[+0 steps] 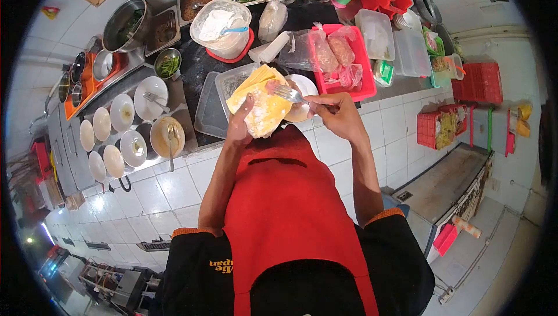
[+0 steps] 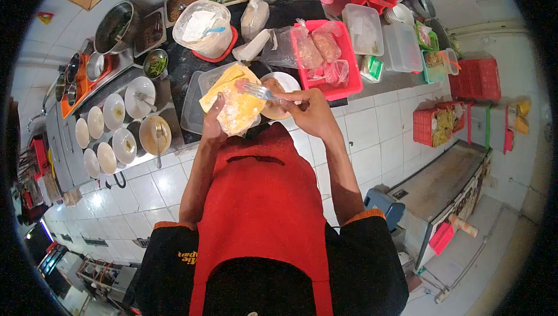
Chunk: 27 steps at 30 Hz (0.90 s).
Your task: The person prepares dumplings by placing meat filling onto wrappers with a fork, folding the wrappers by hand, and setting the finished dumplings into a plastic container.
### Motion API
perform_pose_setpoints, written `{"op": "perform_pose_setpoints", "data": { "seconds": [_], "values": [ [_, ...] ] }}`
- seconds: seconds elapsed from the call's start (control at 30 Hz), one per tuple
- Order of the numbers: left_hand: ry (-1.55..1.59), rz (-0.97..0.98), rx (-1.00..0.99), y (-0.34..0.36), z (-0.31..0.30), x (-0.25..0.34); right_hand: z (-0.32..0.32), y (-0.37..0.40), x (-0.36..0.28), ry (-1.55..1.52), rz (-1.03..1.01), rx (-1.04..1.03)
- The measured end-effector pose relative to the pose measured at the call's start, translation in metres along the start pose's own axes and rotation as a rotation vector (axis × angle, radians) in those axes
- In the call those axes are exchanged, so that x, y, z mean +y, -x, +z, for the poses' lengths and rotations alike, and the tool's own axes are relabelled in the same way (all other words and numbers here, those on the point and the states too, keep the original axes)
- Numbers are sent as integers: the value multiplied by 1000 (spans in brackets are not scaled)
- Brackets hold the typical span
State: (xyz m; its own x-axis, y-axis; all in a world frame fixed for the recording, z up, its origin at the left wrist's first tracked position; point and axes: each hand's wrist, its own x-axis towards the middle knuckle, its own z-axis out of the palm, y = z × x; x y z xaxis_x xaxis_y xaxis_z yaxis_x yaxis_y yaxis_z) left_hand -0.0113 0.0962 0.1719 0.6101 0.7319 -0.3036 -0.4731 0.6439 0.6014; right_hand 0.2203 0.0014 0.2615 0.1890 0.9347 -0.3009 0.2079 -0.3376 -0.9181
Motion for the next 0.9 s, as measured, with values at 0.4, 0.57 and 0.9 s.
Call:
{"op": "perform_pose_setpoints", "data": {
  "seconds": [0.4,0.57,0.9],
  "values": [
    [-15,-5,-50,5,20,-10,-15,-8,-30,190,-202,12],
    [137,96,127,0,56,-10,-1,-11,2,128,-571,145],
    [168,62,177,-2,60,-38,-47,-10,31,-187,-178,-4]
  ]
}}
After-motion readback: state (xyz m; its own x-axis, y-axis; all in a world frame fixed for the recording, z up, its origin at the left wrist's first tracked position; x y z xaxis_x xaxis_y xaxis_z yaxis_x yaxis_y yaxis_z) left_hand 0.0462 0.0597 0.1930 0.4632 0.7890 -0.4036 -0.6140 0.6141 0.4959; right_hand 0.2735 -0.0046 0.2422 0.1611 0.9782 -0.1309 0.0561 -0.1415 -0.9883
